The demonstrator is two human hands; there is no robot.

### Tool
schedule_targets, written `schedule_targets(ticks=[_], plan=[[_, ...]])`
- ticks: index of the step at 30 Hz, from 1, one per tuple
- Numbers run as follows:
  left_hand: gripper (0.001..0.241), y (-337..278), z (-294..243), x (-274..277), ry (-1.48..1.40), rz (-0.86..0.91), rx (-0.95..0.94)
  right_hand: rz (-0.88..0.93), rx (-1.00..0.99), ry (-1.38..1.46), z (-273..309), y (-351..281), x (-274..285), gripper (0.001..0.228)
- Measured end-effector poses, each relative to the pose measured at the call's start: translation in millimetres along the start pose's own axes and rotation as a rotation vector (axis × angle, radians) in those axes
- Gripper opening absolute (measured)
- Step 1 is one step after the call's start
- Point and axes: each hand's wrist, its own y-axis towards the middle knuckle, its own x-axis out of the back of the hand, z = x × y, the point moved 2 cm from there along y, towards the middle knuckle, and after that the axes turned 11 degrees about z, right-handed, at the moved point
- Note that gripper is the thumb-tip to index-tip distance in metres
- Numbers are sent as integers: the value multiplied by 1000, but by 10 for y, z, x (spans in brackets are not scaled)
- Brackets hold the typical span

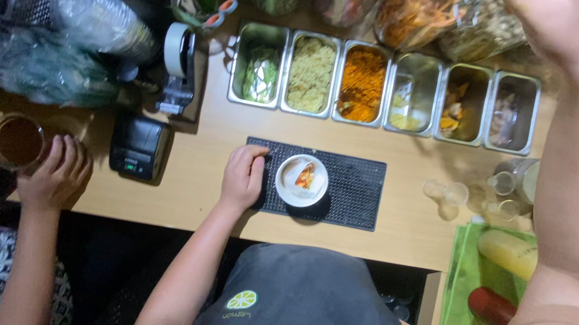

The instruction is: The person prepares a drink by adding various powders and ingredients from containers into a cup, using a spoon to scoop ingredients, cutting a lime with scissors to squeeze into the cup, and pouring liquid from a bottle before stirring the mixture with a long spoon.

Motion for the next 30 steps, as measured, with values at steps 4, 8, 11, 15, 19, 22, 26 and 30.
schedule_targets(ticks=[4,8,11,15,19,22,26,30], plan=[[18,-32,73,-5,-36,53,37,130,45,277,671,-608,-624,11],[21,7,-15,68,-144,83,90,317,277,77,926,-940,-1323,5],[19,91,-225,220,-243,75,44,331,181,24,880,-1105,-1766,10],[20,173,-676,432,55,187,-253,289,130,-128,717,-1177,-2161,11],[20,248,-990,424,294,308,-394,241,183,-317,673,-1245,-2421,12],[16,268,-985,420,307,319,-361,274,261,-416,730,-1316,-2549,11],[15,221,-891,394,246,276,-330,303,297,-321,771,-1370,-2524,20],[13,172,-828,339,194,236,-314,416,170,-336,720,-1311,-2518,18]])
